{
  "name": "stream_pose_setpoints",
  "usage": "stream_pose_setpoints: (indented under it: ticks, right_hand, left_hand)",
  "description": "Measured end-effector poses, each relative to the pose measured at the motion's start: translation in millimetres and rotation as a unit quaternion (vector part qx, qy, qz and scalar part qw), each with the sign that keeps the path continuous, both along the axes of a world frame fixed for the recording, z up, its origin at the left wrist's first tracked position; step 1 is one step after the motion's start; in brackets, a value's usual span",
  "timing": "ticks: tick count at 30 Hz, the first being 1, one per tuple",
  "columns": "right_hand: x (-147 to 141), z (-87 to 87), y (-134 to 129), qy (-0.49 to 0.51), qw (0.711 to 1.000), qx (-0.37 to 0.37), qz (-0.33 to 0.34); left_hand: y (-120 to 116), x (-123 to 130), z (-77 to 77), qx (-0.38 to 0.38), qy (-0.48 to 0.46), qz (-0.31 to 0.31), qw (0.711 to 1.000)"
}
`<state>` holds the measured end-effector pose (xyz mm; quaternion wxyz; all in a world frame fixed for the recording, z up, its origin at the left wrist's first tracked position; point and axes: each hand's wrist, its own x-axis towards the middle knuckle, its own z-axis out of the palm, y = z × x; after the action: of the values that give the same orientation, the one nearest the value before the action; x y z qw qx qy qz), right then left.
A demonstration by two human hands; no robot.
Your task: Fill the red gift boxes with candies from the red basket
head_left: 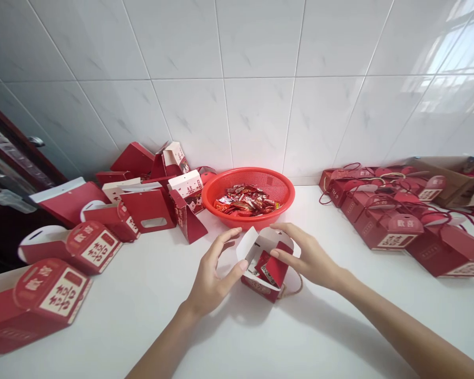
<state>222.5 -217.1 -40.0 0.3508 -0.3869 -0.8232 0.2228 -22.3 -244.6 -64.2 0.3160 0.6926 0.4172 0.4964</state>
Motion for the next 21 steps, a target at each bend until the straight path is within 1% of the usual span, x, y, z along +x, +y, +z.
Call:
stream_pose_setpoints:
  ticks: [3, 5, 8, 10, 12, 14, 19, 21]
  right_hand:
    - [-9.2, -23.3, -5.6, 0.039, 0.998, 0.024, -0.047]
    - [-12.5, -33.4, -7.2, 0.073, 0.994, 0.035, -0.069]
    - [-11.5, -39.3, -8.6, 0.110, 0.989, 0.040, -0.089]
    - [-8.3, -38.6, -9.8, 0.125, 0.986, 0.042, -0.099]
    - [-5.2, -36.3, -11.6, 0.134, 0.985, 0.045, -0.099]
    - [-3.7, -34.2, -13.8, 0.137, 0.986, 0.048, -0.086]
    - [-5.8, -33.9, -19.1, 0.128, 0.990, 0.039, -0.048]
    - [-6.6, -34.5, -20.4, 0.126, 0.991, 0.031, -0.034]
  left_hand:
    - [-2.3, 2.6, -3.6, -0.015, -0.007, -0.009, 1.000]
    - [-3.3, 2.6, -4.1, -0.025, 0.006, -0.036, 0.999]
    - [-3.7, 2.5, -2.2, -0.020, 0.039, -0.094, 0.995]
    - [-3.5, 3.8, -1.2, -0.003, 0.061, -0.108, 0.992]
    - [-3.1, 6.5, -1.9, 0.012, 0.078, -0.096, 0.992]
    - [-2.8, 9.8, -4.3, 0.013, 0.084, -0.076, 0.993]
    - [-4.0, 16.0, -12.8, -0.007, 0.067, -0.031, 0.997]
    - [-4.7, 16.6, -14.4, -0.007, 0.059, -0.023, 0.998]
